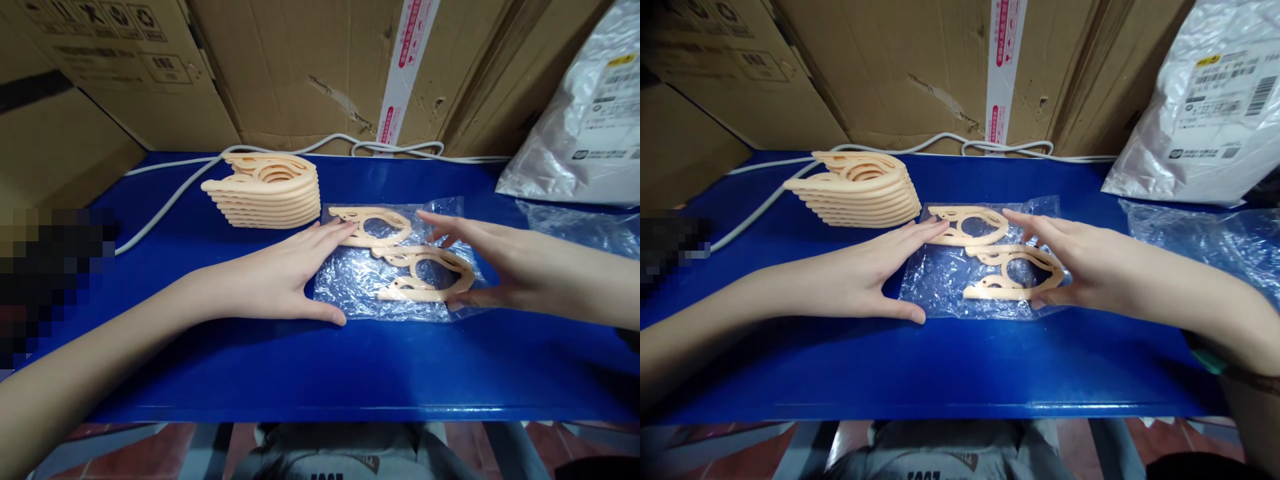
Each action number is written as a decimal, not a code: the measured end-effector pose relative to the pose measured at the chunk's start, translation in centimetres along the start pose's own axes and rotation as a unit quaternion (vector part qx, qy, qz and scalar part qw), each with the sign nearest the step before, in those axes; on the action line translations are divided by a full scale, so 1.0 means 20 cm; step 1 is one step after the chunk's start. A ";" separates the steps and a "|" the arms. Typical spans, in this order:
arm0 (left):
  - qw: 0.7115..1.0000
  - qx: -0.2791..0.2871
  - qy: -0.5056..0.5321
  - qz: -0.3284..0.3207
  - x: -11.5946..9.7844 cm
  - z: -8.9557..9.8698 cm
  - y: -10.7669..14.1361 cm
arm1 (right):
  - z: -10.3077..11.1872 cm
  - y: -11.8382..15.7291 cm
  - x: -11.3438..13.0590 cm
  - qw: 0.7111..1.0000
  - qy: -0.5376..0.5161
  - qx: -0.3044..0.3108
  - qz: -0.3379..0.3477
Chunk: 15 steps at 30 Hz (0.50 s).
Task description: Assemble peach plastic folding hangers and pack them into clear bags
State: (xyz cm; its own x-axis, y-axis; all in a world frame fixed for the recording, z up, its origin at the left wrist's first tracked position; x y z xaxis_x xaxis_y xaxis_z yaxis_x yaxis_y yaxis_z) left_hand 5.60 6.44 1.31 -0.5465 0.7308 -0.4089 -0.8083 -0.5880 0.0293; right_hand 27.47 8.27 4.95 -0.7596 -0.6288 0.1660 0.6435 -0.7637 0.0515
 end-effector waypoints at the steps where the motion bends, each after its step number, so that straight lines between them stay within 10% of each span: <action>1: 1.000 -0.010 0.008 0.002 -0.01 0.01 0.00 | 0.00 0.01 -0.05 1.000 0.011 0.015 -0.017; 6: 0.998 -0.063 0.011 -0.005 -0.04 0.05 -0.02 | -0.04 0.04 -0.19 0.993 0.016 0.087 -0.078; 15: 0.996 -0.087 -0.012 -0.029 -0.05 0.06 -0.02 | -0.09 -0.06 0.02 0.981 -0.157 0.112 0.009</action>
State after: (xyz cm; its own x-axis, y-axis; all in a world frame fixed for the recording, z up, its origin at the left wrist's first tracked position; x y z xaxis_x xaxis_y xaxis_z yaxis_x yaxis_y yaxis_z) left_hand 6.18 6.27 2.81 -0.5072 0.7721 -0.3828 -0.7895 -0.5944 -0.1530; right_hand 26.24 8.66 3.12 -0.7035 -0.5395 0.4626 0.6885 -0.6786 0.2557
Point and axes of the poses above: each hand's wrist, its own y-axis away from the middle knuckle, its own z-axis out of the back of the hand, x = y × z, the point moved 9 cm from there along -y, towards the middle knuckle, and after that the axes turned 9 degrees about -z, right-handed, at the moved point
